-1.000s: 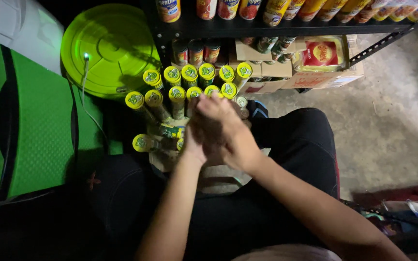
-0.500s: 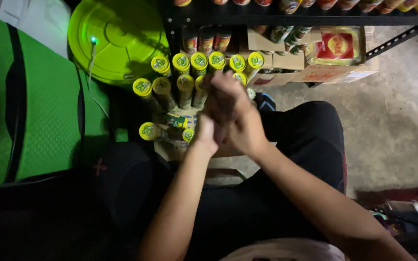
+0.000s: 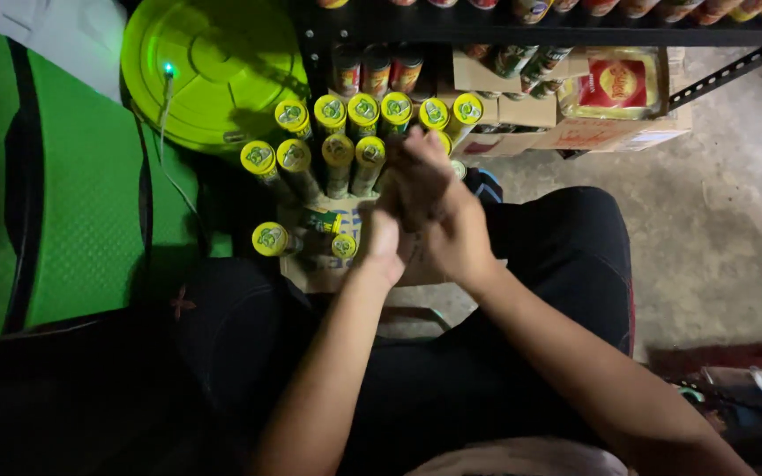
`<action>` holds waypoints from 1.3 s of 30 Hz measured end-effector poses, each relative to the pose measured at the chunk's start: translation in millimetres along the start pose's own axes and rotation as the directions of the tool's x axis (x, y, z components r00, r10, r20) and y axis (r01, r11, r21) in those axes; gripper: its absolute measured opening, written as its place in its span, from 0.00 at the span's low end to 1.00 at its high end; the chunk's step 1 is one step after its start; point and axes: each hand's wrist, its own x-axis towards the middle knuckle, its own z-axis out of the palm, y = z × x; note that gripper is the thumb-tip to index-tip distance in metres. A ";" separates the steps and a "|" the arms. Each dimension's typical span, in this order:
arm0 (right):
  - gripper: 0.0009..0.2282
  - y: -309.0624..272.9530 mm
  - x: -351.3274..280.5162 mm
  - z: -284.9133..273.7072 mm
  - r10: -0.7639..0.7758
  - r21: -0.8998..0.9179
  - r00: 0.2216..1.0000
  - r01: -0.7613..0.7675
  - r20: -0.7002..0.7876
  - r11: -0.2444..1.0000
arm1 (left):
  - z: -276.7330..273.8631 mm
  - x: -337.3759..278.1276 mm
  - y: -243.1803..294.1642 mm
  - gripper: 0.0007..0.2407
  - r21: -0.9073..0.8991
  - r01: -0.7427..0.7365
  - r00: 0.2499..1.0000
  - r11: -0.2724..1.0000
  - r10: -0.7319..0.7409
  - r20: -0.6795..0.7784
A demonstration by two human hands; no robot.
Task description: Wiping individual canned goods with a cloth and organizing them on a metal shelf.
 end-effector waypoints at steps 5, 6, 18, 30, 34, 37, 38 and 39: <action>0.49 -2.0 -11.9 -4.8 -0.047 -0.198 0.939 0.120 0.340 0.973 | -54.5 58.5 -22.9 0.22 -0.261 -0.031 0.976 0.965 0.085 0.199; 0.44 -3.4 -13.7 -6.9 -0.052 -0.148 0.949 0.102 0.310 0.984 | -63.9 70.3 -28.1 0.22 -0.357 -0.026 0.956 0.934 0.128 0.265; 0.32 -9.9 6.7 12.6 -0.081 -0.013 0.989 0.084 0.122 0.996 | -32.4 27.4 -6.0 0.33 -0.260 -0.176 0.956 0.949 0.228 0.185; 0.20 49.9 -49.7 4.0 0.777 0.490 0.614 -0.638 -0.142 0.594 | -43.0 46.3 5.7 0.36 -0.328 -0.300 0.930 0.896 0.352 0.110; 0.33 -3.5 -9.9 0.2 0.941 0.748 0.329 -0.644 0.082 0.160 | -37.1 48.8 -17.5 0.27 0.045 -0.725 0.665 0.687 0.682 0.305; 0.29 6.7 -13.1 -2.1 0.947 0.766 0.304 -0.631 0.100 0.122 | -36.0 54.9 -37.2 0.28 0.269 -0.849 0.528 0.454 0.729 0.436; 0.29 9.7 -14.0 -1.0 0.948 0.768 0.302 -0.629 0.098 0.121 | -32.7 51.7 -37.9 0.28 0.269 -0.849 0.529 0.455 0.727 0.438; 0.28 12.6 -15.9 -0.5 0.942 0.788 0.328 -0.597 0.073 0.147 | -28.8 48.5 -39.5 0.27 0.307 -0.819 0.571 0.485 0.742 0.350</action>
